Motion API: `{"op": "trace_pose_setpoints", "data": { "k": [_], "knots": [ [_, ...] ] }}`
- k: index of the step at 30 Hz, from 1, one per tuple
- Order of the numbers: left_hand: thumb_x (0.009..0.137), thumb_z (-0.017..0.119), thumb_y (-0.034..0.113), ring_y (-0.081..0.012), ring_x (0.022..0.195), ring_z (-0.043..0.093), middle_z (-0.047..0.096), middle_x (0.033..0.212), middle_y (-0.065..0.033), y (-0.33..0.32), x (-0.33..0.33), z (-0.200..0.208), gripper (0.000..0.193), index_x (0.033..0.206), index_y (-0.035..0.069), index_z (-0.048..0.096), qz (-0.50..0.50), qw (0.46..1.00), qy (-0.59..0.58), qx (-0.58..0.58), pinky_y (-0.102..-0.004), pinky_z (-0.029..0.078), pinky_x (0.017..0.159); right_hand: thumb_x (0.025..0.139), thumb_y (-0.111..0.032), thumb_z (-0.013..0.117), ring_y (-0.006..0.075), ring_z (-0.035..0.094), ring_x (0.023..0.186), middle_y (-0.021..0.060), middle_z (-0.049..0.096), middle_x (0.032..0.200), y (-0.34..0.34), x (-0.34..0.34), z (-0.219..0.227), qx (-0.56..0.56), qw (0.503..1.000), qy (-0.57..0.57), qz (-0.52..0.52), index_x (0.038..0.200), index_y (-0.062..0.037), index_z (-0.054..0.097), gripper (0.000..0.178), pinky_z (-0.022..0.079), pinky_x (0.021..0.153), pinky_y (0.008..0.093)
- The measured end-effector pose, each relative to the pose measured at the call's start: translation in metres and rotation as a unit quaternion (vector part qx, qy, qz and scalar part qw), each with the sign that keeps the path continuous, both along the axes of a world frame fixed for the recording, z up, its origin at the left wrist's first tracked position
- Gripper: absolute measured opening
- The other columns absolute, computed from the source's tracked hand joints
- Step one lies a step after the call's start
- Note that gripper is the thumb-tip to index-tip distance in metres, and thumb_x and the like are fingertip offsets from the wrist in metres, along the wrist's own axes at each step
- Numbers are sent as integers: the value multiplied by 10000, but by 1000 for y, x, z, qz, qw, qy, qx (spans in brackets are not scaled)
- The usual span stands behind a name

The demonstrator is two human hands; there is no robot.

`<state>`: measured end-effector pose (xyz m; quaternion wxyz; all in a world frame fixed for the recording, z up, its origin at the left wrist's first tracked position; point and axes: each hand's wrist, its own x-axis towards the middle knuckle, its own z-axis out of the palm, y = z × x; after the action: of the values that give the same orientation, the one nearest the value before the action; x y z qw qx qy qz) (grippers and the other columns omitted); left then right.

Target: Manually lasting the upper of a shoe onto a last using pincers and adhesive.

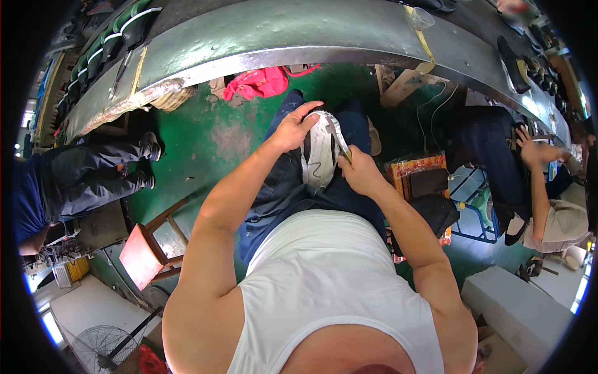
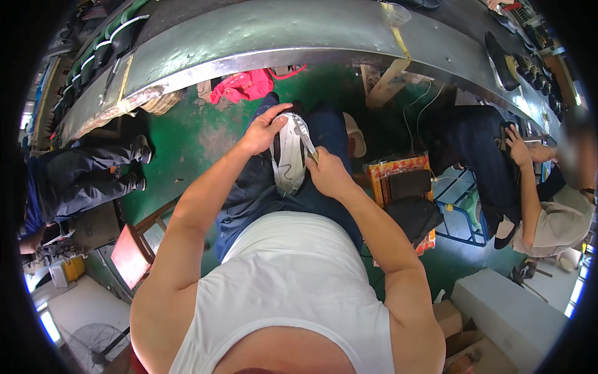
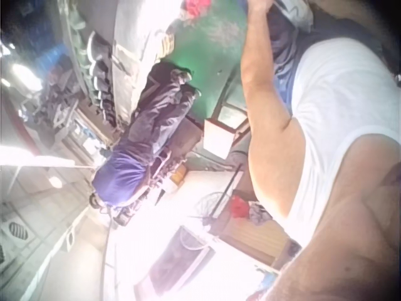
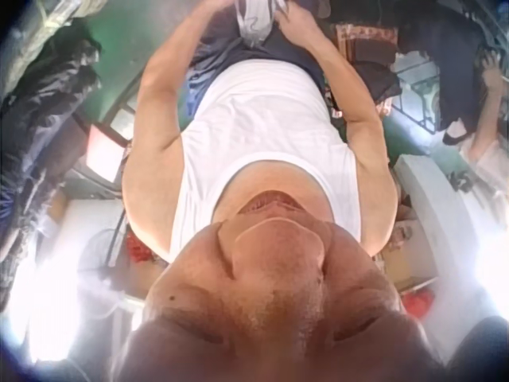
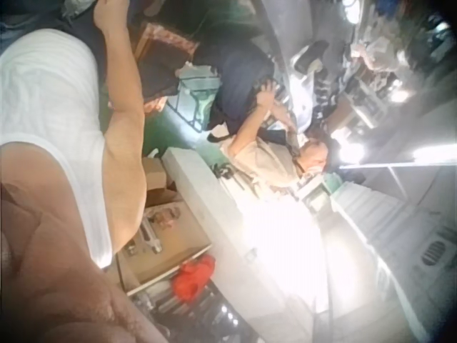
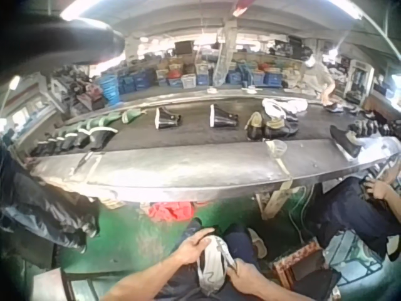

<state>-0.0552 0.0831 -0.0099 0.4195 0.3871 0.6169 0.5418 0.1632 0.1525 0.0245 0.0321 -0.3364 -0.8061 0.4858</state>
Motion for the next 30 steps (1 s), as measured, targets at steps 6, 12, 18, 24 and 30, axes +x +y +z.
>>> {"op": "trace_pose_setpoints", "data": {
  "k": [6, 12, 18, 24, 30],
  "knots": [
    [1013, 544, 154, -91, 1034, 557, 631, 1152, -18, 7, -1, 0, 363, 1374, 107, 540, -13, 999, -15, -34, -254, 452, 930, 929, -189, 589, 496, 617, 894, 315, 642, 921, -6, -1, -15, 59, 998, 28, -24, 1003, 51, 546, 255, 476, 795, 526],
    [969, 620, 164, -114, 969, 599, 646, 1103, -33, 8, 14, 10, 425, 1380, 93, 538, 24, 983, -181, -36, -265, 489, 867, 914, -184, 593, 500, 619, 872, 317, 640, 895, -4, 8, 12, 95, 994, -50, 28, 995, 62, 547, 263, 484, 791, 529],
    [936, 663, 155, -129, 928, 618, 665, 1087, -65, 7, 10, 4, 438, 1352, 62, 562, 98, 988, -112, -41, -271, 510, 817, 939, -233, 569, 294, 676, 704, 179, 674, 785, 27, 21, 17, -153, 984, -37, 85, 949, 22, 578, 255, 534, 676, 395],
    [912, 695, 149, -157, 972, 625, 661, 1159, -111, -5, 14, 18, 483, 1358, 38, 548, 87, 990, -100, -50, -296, 518, 862, 1002, -345, 521, 204, 644, 593, 115, 630, 683, 24, -14, 24, 133, 985, 109, -8, 879, 14, 534, 379, 500, 550, 360],
    [920, 610, 174, -247, 1210, 579, 613, 1289, -204, -48, 39, 2, 612, 1446, -53, 394, 141, 977, 35, -156, -330, 437, 1024, 952, -354, 601, 192, 635, 554, 99, 624, 673, 18, 14, 7, -29, 997, 53, -43, 893, 7, 569, 366, 508, 551, 336]
  ]
}}
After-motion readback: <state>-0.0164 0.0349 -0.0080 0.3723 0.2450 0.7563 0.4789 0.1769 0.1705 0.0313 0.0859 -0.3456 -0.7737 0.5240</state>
